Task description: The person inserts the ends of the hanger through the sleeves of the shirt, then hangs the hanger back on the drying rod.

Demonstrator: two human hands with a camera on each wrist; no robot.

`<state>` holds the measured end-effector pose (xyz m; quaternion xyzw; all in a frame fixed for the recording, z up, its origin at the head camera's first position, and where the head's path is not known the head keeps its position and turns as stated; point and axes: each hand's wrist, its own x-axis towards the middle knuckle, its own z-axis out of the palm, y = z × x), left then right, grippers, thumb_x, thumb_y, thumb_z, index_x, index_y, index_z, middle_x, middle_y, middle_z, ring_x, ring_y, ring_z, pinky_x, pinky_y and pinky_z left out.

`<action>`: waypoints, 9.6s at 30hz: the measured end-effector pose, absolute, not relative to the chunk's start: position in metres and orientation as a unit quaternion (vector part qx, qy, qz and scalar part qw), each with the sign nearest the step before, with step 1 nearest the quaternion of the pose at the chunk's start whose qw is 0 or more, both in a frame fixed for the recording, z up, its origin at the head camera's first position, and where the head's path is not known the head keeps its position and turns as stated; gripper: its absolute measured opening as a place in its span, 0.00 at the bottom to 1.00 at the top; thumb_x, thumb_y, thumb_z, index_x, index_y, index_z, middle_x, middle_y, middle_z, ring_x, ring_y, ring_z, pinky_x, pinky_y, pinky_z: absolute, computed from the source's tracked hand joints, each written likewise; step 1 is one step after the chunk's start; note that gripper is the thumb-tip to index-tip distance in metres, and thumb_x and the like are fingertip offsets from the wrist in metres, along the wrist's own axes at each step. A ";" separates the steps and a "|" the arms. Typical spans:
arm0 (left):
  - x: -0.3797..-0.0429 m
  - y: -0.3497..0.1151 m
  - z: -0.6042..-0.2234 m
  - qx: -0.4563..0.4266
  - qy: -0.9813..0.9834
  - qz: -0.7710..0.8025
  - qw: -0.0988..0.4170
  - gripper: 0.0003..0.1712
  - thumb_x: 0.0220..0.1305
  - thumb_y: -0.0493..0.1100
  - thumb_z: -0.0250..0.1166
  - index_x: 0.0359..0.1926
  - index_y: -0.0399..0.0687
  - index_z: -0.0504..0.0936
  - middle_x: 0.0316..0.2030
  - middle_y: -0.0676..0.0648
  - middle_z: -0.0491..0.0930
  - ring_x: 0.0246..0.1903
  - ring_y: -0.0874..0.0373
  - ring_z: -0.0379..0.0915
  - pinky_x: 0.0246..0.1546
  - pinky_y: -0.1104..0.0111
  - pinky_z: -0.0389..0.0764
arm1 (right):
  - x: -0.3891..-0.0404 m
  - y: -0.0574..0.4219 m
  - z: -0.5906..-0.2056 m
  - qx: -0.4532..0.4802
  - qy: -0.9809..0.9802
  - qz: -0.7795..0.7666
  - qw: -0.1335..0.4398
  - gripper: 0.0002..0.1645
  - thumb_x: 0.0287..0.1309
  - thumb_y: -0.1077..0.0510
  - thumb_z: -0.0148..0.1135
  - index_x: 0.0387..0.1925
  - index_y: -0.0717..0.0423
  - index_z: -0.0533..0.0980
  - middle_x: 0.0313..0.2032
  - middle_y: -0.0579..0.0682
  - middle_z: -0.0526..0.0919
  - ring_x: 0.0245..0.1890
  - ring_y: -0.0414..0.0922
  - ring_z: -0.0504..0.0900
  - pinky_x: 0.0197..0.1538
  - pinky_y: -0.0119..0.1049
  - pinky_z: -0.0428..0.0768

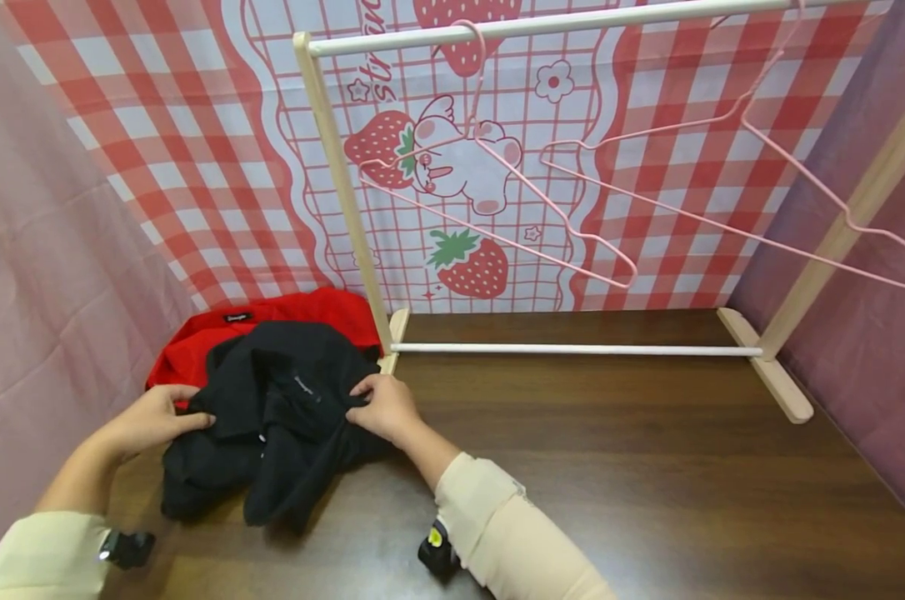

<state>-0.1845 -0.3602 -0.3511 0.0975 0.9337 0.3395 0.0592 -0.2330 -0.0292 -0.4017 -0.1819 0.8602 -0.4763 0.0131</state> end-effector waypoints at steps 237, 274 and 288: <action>-0.219 -0.135 -0.272 0.230 0.865 0.209 -0.394 0.06 0.54 0.34 0.69 0.35 0.40 0.83 0.32 0.43 0.82 0.32 0.51 0.79 0.33 0.59 0.81 | -0.185 0.296 -0.300 -0.103 0.823 -0.203 -0.521 0.13 0.44 0.62 0.56 0.28 0.70 0.79 0.26 0.65 0.80 0.27 0.50 0.71 0.31 0.27 0.61; -0.220 -0.177 -0.280 0.156 0.943 0.256 -0.142 0.07 0.52 0.39 0.68 0.35 0.44 0.84 0.27 0.49 0.81 0.21 0.58 0.73 0.27 0.63 0.77 | -0.206 0.253 -0.346 -0.179 0.931 -0.231 -0.218 0.12 0.42 0.68 0.69 0.34 0.63 0.79 0.31 0.58 0.84 0.33 0.58 0.83 0.37 0.56 0.77; -0.220 -0.179 -0.271 0.151 0.946 0.272 -0.089 0.08 0.53 0.38 0.70 0.36 0.43 0.84 0.29 0.48 0.82 0.31 0.53 0.77 0.34 0.60 0.80 | -0.191 0.265 -0.305 -0.151 0.935 -0.259 -0.190 0.11 0.48 0.65 0.71 0.36 0.61 0.80 0.29 0.51 0.84 0.30 0.42 0.80 0.30 0.30 0.74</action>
